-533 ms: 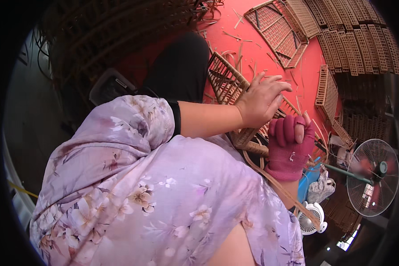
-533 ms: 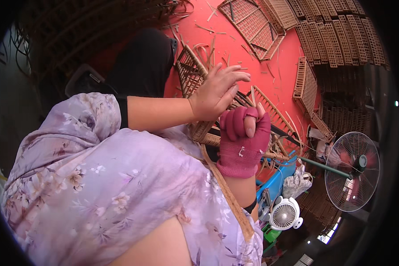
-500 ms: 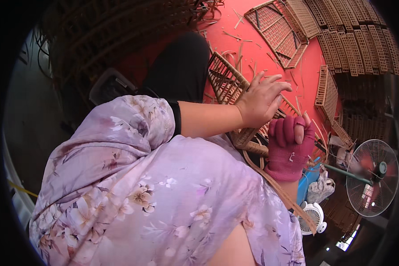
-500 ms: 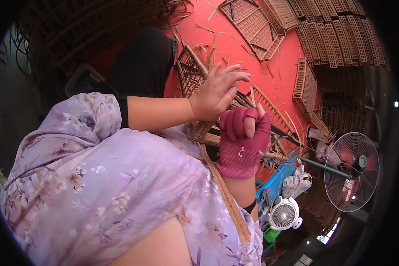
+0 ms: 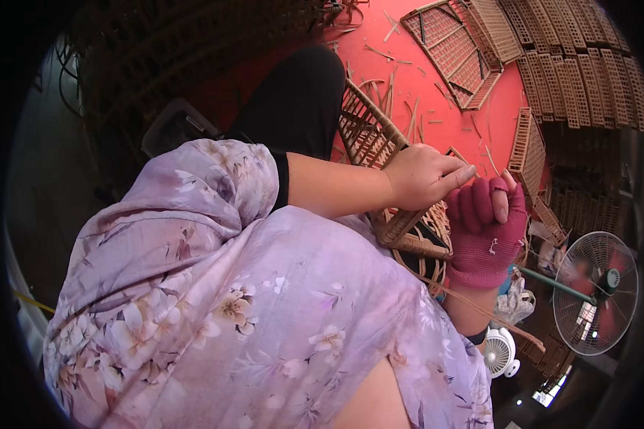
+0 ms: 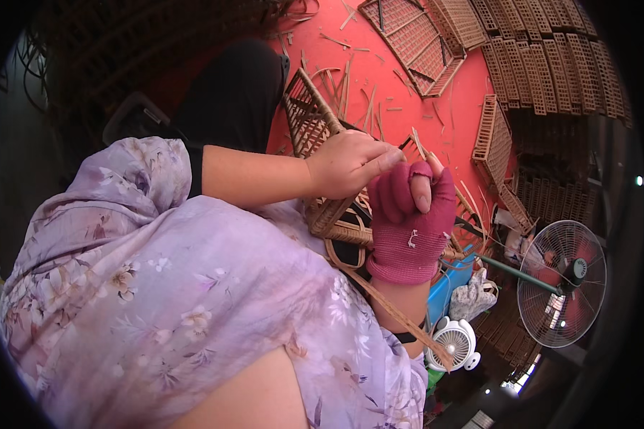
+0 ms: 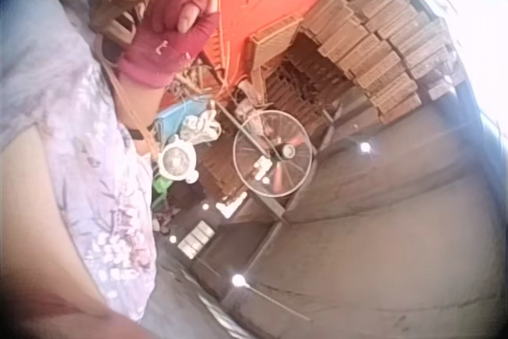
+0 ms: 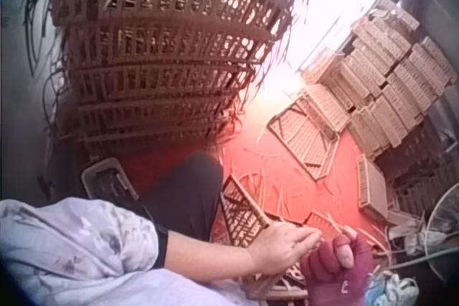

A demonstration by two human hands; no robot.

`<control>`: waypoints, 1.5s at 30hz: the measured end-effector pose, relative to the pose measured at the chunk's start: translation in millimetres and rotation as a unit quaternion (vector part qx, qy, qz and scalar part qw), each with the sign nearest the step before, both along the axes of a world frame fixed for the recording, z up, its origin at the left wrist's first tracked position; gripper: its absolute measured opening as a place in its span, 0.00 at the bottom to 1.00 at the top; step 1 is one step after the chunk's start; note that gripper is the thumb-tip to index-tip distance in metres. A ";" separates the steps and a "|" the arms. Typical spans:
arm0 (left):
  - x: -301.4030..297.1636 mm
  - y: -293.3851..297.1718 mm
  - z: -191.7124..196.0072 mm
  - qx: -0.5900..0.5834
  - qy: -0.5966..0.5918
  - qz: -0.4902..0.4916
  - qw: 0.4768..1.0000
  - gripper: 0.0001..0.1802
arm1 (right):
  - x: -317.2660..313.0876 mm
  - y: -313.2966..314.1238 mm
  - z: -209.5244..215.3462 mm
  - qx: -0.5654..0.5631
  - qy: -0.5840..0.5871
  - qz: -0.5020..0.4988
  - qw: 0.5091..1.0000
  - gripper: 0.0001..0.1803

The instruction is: The recorder is weaving bamboo strips onto a furniture frame and securing them using a pneumatic staple gun and scissors.

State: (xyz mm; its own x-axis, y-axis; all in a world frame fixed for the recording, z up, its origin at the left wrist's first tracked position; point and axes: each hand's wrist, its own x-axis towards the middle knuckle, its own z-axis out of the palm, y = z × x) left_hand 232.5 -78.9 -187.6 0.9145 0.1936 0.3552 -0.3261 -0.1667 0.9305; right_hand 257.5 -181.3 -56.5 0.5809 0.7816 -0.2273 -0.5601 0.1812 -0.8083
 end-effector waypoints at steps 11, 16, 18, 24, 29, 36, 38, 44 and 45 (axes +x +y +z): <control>6.3 0.6 -6.0 -0.134 -0.028 0.063 0.989 0.18 | 69.2 24.2 -15.4 0.029 0.157 0.045 0.986 0.27; -1.0 5.5 -2.5 -0.146 0.069 0.066 0.985 0.14 | 93.6 34.4 -39.9 -0.028 0.171 -0.046 0.984 0.26; 0.7 1.4 -1.2 -0.151 0.041 0.110 0.982 0.13 | 95.8 38.4 -43.1 -0.035 0.172 -0.033 0.984 0.26; -3.1 -7.2 -6.6 -0.160 0.021 0.132 0.978 0.13 | 89.4 53.3 -45.3 -0.173 0.031 -0.074 0.982 0.25; -17.3 0.5 -10.3 -0.147 0.051 0.090 0.984 0.14 | 97.0 50.8 -50.6 -0.418 -0.791 -0.039 0.445 0.29; -28.6 5.8 -5.1 -0.144 0.046 0.056 0.987 0.14 | 105.3 53.4 -67.5 -0.525 -0.742 0.175 0.378 0.28; -28.5 9.6 -4.1 -0.153 0.043 0.046 0.986 0.14 | 104.0 55.9 -68.7 -0.527 -0.739 0.212 0.363 0.25; -29.3 24.4 12.4 0.054 -0.062 0.073 0.994 0.16 | 104.6 60.1 -61.0 -0.576 -0.658 0.288 0.391 0.15; -29.3 27.4 17.4 0.087 -0.054 0.064 0.993 0.17 | 104.9 59.9 -60.2 -0.573 -0.656 0.295 0.393 0.15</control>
State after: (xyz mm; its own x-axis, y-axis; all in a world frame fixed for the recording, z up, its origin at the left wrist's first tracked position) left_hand 203.2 -51.5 -170.2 0.8414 0.2329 0.4877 -0.3877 -0.3685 0.8449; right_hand 362.4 -121.4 -116.7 0.5797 0.6893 -0.4346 0.8037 -0.5715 0.1657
